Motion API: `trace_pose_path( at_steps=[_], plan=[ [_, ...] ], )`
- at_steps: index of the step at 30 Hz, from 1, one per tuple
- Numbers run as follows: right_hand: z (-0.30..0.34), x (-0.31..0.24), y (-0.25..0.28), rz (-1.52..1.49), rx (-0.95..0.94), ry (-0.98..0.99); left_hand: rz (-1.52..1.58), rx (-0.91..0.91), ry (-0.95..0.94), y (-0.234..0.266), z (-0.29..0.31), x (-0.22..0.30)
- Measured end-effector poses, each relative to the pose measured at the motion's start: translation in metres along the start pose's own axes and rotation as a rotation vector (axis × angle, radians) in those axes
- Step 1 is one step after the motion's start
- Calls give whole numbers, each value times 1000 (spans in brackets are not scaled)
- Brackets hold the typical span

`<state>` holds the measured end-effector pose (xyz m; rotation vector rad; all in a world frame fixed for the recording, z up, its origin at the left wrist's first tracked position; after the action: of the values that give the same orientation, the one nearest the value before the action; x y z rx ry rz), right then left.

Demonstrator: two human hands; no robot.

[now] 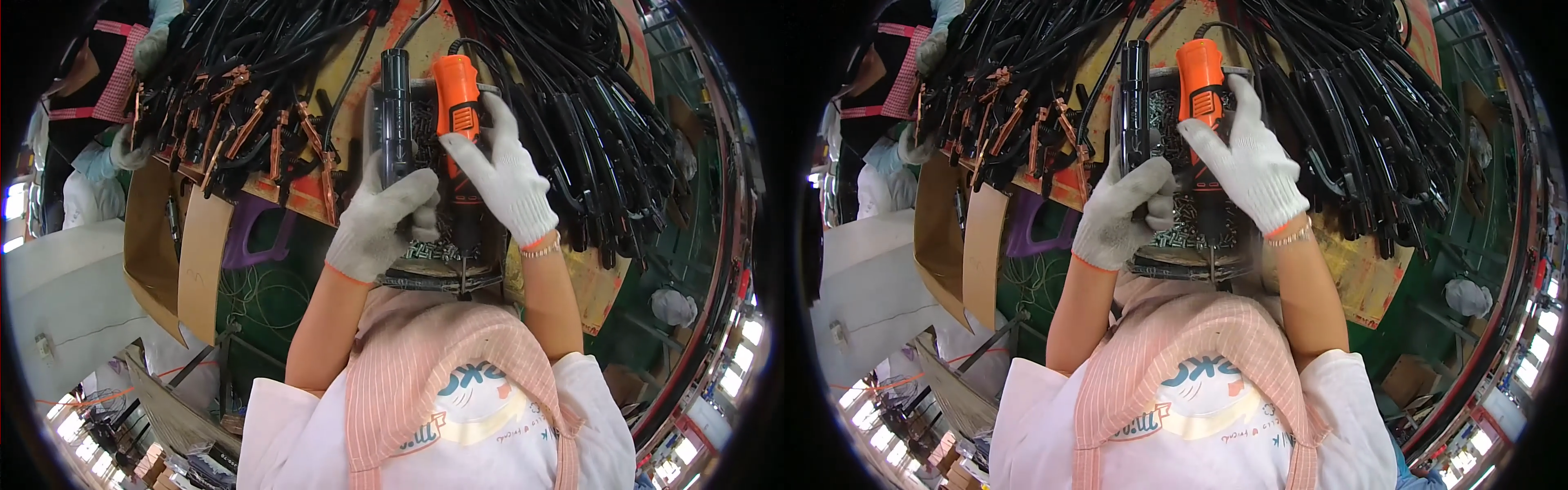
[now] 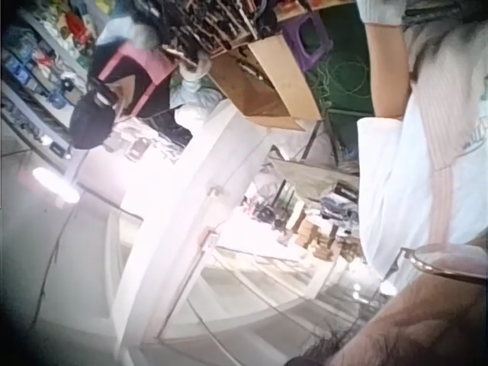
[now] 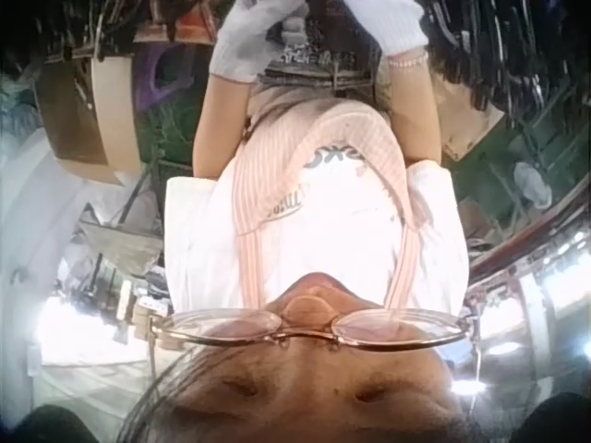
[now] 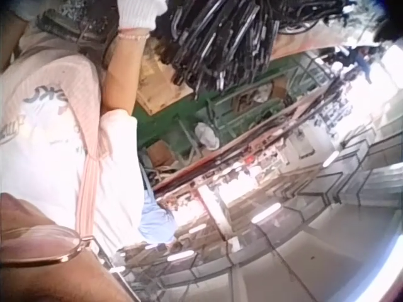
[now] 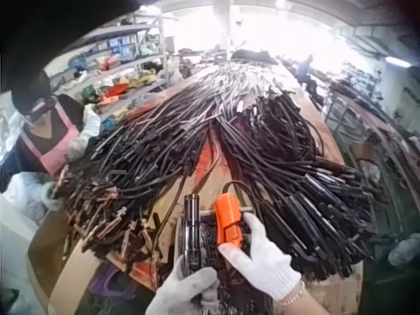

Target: The person assembles black cylindrical parts by driving screws into them with an electric screwdriver at a factory workbench.

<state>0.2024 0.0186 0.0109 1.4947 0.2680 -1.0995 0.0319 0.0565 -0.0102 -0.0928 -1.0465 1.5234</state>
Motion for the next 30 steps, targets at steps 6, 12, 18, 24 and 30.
trace_pose_path(
  at_steps=[6,12,18,24,30],
  plan=[
    [9,-17,11,-719,37,68,-82,6,-20,4,4,-1],
    [59,-23,127,-1450,-3,560,-76,-19,-14,2,5,-6],
    [100,-34,155,-1543,345,767,178,-65,81,3,6,-14],
    [90,-38,116,-1164,440,1045,-127,-73,16,-9,-1,-13],
    [93,-15,70,-1005,474,748,-164,-76,68,-6,-4,-16]
  ],
)
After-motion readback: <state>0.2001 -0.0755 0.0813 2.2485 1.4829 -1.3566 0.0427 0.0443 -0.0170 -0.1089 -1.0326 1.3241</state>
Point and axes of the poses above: each hand's wrist, its own z-axis away from the middle knuckle, its own y-axis out of the back of the hand, x = y × z, the point moved 5 cm from there along -z, towards the middle knuckle, and after that the axes turned 5 degrees about z, right-handed, at the moved point
